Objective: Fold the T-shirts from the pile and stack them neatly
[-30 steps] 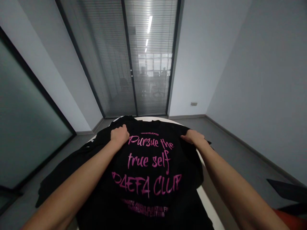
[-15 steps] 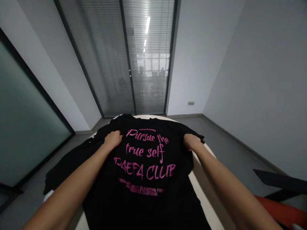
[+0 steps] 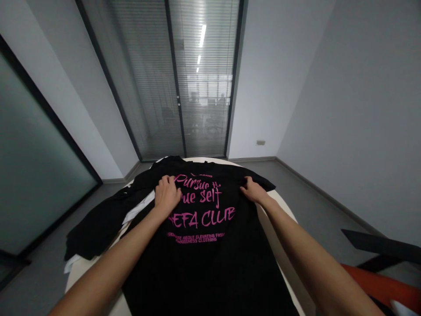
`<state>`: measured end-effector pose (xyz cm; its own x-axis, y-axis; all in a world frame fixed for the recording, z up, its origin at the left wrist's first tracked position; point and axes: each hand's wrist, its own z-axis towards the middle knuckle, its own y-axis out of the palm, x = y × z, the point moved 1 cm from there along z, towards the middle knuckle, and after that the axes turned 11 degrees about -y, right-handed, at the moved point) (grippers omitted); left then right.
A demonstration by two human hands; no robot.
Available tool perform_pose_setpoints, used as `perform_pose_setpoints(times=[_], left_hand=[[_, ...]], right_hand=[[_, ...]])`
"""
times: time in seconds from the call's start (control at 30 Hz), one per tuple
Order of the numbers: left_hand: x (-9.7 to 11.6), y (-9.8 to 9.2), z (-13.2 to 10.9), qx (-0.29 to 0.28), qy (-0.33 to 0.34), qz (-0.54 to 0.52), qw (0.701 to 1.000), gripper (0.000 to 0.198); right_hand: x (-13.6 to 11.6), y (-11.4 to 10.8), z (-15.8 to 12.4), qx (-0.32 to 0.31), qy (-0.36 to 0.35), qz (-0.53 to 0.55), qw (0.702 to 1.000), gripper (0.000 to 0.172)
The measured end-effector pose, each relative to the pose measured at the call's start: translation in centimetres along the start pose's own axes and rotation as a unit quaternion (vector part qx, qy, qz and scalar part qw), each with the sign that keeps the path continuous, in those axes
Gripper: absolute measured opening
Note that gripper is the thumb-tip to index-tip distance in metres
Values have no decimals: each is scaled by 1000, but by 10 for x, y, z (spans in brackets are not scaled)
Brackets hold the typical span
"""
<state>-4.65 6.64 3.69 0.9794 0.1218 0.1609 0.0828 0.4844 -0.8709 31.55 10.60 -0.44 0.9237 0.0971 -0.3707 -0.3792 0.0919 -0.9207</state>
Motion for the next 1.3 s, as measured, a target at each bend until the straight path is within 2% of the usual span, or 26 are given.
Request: perform_pose_setpoints(times=[0.03,0.07,0.1,0.13,0.2,0.23,0.3,0.37,0.43,0.6,0.67,0.73,0.87,0.97,1.07,1.17,1.2,1.23,1.3], left_hand=[[13,-8,-14,-4,58,-31,998,36],[26,-17,-29,-37,132,-74,988,25],[39,-25,-46,-82,219,-121,965,19],[51,-32,-65,-125,316,-154,928,17],[68,-42,-103,-191,511,-183,818,20],[73,-45,-120,-203,566,-195,775,25],[78,-45,-147,-204,616,-200,734,40],[78,-41,-165,-198,634,-191,723,50],[76,-37,-175,-190,635,-181,726,51],[78,-35,-191,-177,636,-141,738,20],[81,-36,-197,-170,635,-138,741,18],[85,-36,-203,-175,641,-164,729,21],[95,-24,-219,-189,671,-204,687,21],[100,-7,-232,-217,666,-213,681,21],[100,-4,-235,-239,656,-219,682,23],[91,-20,-218,-238,660,-238,672,21],[87,-26,-208,-239,646,-245,683,20],[81,-32,-194,-234,616,-249,710,22],[66,-37,-161,-241,524,-225,785,20]], right_hand=[[-4,1,-1,1,10,-9,1000,60],[-9,2,-1,2,19,-16,1000,60],[-13,3,-2,4,24,-23,999,59],[-17,5,-3,5,25,-29,999,58],[-21,8,-5,7,15,-41,999,58],[-21,9,-7,10,6,-47,999,58],[-16,10,-9,14,-15,-53,998,59],[-9,11,-12,19,-36,-49,998,60],[-2,11,-14,24,-53,-36,998,60],[1,12,-19,37,-68,-32,996,59],[-3,10,-21,38,-68,-48,996,58],[-7,8,-22,37,-64,-63,995,56],[-12,1,-22,33,-16,-79,996,49],[-16,-1,-21,26,46,-91,994,47],[-22,3,-21,56,61,-99,992,47],[-26,11,-23,108,41,-102,988,50],[-26,15,-25,117,38,-102,987,51],[-25,19,-26,123,36,-103,986,51],[-23,25,-30,134,31,-108,985,50]])
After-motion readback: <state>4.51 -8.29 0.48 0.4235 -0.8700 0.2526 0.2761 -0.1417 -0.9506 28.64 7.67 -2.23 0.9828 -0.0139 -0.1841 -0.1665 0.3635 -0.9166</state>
